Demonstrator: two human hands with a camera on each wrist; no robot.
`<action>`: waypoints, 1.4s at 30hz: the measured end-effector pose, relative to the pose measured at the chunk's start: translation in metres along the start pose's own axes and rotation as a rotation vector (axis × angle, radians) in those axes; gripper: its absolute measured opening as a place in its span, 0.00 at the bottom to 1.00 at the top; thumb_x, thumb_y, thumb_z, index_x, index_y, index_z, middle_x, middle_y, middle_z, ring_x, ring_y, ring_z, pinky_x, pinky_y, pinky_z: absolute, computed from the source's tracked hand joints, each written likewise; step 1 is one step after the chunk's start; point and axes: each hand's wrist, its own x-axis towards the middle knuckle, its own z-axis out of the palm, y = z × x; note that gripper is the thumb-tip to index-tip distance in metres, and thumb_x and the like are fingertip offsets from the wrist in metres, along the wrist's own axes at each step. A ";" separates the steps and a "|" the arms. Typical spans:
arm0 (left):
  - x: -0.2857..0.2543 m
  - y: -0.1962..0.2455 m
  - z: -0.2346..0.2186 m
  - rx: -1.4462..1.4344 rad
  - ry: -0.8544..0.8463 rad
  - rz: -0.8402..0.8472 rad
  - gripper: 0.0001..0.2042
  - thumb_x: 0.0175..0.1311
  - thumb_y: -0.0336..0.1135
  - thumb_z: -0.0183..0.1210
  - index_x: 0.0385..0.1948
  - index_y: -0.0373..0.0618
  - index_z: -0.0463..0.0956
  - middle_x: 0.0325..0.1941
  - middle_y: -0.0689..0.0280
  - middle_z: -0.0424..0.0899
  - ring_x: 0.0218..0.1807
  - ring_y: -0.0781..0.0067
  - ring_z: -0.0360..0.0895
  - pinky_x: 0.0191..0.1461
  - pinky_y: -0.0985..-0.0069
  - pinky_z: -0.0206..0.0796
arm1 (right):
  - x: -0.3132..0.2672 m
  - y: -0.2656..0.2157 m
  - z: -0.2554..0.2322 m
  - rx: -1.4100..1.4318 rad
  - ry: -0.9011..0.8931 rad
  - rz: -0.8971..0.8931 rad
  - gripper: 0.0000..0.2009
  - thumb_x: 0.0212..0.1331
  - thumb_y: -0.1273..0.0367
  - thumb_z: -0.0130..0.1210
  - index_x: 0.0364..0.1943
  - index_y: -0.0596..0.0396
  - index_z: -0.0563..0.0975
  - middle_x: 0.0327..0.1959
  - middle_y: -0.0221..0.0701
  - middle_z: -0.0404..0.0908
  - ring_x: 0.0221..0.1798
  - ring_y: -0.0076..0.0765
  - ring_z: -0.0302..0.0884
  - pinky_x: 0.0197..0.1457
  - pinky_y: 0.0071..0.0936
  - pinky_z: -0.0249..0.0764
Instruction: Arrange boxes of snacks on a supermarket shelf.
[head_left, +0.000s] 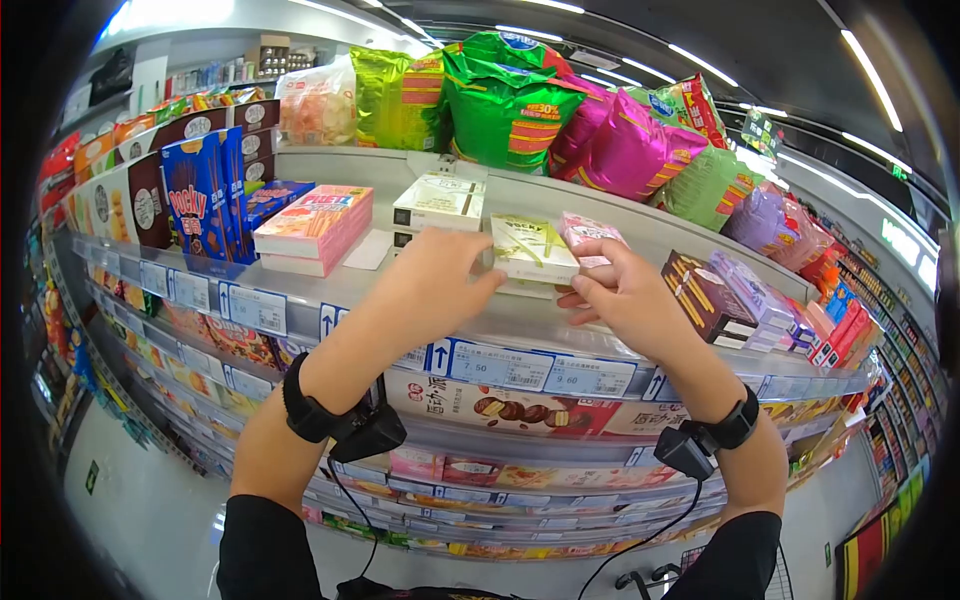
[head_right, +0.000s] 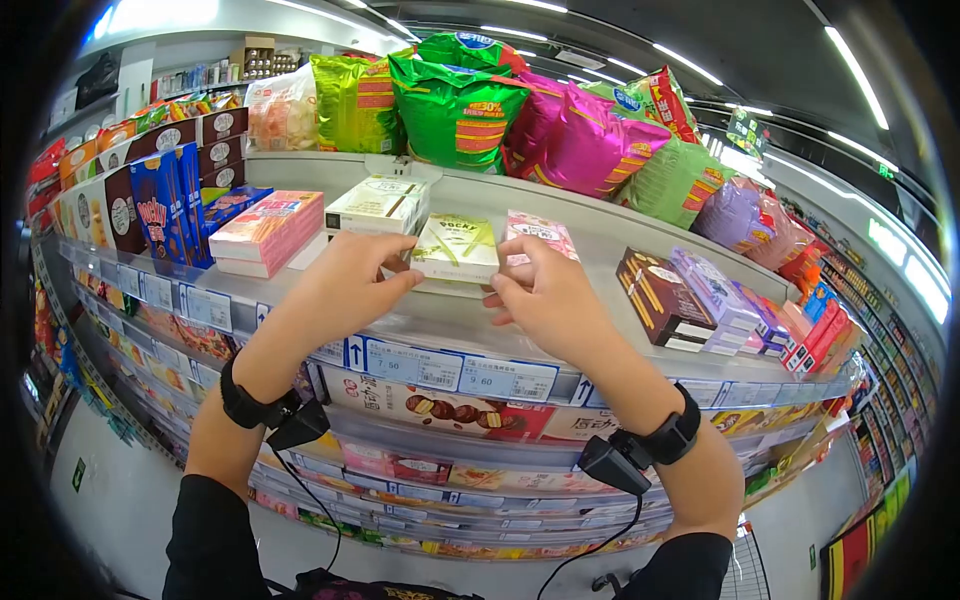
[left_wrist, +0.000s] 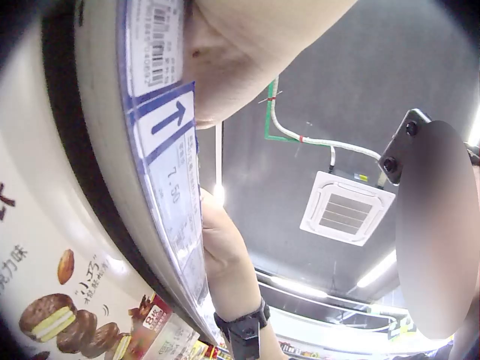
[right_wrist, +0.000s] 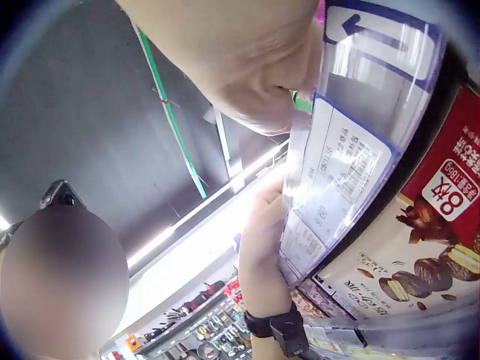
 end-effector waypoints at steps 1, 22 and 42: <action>-0.001 -0.001 0.000 -0.005 0.000 -0.002 0.18 0.54 0.35 0.56 0.43 0.31 0.73 0.31 0.49 0.81 0.27 0.59 0.79 0.34 0.71 0.69 | 0.000 0.000 0.001 -0.012 0.013 0.005 0.15 0.60 0.74 0.47 0.50 0.63 0.65 0.38 0.44 0.78 0.39 0.32 0.79 0.37 0.26 0.79; -0.005 0.000 0.001 -0.081 0.037 0.081 0.10 0.55 0.28 0.51 0.36 0.35 0.76 0.24 0.51 0.79 0.26 0.57 0.77 0.31 0.68 0.67 | -0.002 0.002 0.006 -0.334 0.086 -0.193 0.10 0.51 0.74 0.53 0.39 0.61 0.75 0.26 0.37 0.80 0.31 0.28 0.80 0.36 0.24 0.74; -0.007 0.000 0.000 -0.027 -0.017 0.099 0.11 0.49 0.32 0.51 0.32 0.40 0.79 0.27 0.51 0.80 0.32 0.53 0.78 0.39 0.67 0.68 | -0.002 -0.007 0.002 -0.211 -0.071 0.030 0.17 0.55 0.78 0.37 0.44 0.61 0.78 0.32 0.37 0.80 0.36 0.26 0.79 0.42 0.22 0.76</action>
